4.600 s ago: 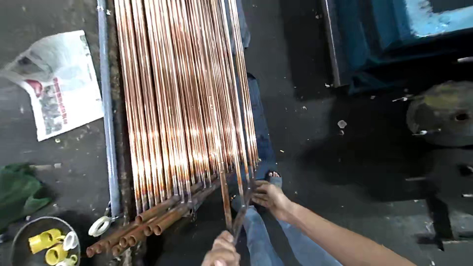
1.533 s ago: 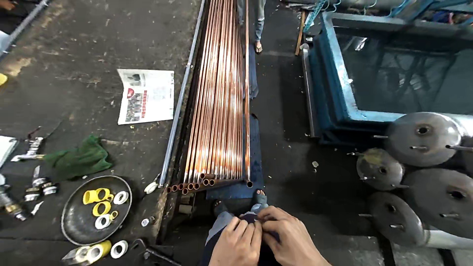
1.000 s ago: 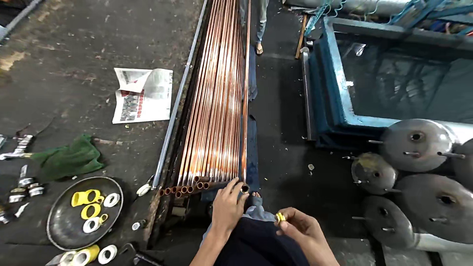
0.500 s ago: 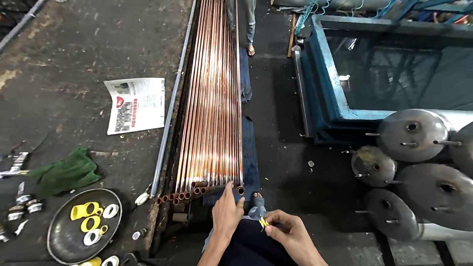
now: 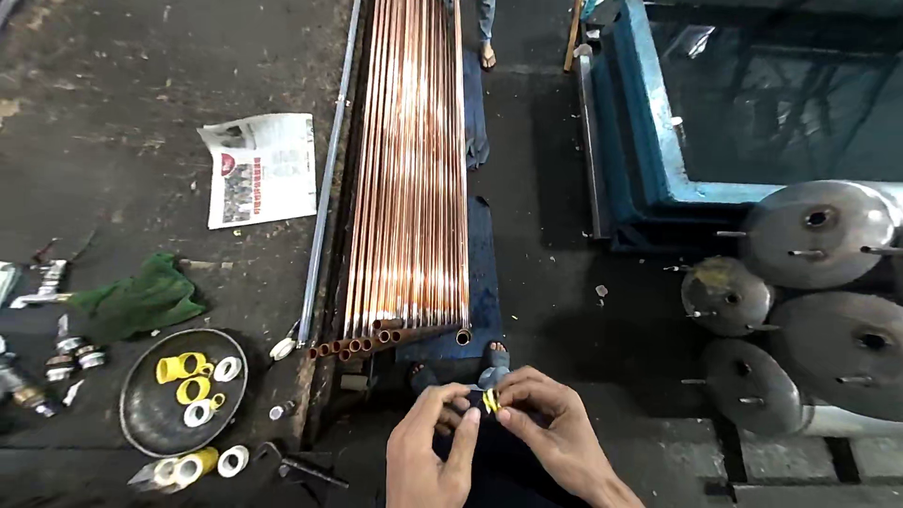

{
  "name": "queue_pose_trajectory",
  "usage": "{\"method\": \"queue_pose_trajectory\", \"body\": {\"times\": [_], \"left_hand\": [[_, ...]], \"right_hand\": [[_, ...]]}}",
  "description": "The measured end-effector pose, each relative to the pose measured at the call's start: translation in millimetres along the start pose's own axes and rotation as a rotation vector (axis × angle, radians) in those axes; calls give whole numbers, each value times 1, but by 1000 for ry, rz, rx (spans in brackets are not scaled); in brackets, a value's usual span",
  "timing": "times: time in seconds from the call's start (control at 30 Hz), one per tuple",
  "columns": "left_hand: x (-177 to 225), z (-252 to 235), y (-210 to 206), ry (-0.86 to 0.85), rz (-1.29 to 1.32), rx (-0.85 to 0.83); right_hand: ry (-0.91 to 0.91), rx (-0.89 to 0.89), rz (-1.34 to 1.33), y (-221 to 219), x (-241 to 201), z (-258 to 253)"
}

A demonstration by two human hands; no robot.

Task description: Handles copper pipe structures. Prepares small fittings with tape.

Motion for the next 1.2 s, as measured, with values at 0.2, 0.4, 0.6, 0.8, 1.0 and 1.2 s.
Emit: {"method": "queue_pose_trajectory", "body": {"times": [0.2,0.4,0.6,0.8,1.0,1.2], "left_hand": [[-1,8,-2,57,77,-10],[-12,8,3,70,188,108],[-6,19,14,106,131,183],[-4,28,6,34,70,142],[-4,26,2,15,112,186],[0,27,2,6,120,199]], "right_hand": [[35,-78,62,-15,-15,-8],[-126,-240,20,-20,-11,-10],[-229,-270,-99,-23,-8,-9],[-215,-250,5,-25,-6,-12],[-143,-305,0,-29,-14,-7],[-26,-160,93,-29,-16,0]]}}
Point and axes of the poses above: each hand's wrist, its own z-axis away from the middle knuckle, its own y-axis out of the back of the hand, x = y × z, the point moved 5 cm from there along -z, towards the middle knuckle, and after that the axes turned 5 degrees about -y, right-handed, at the moved point
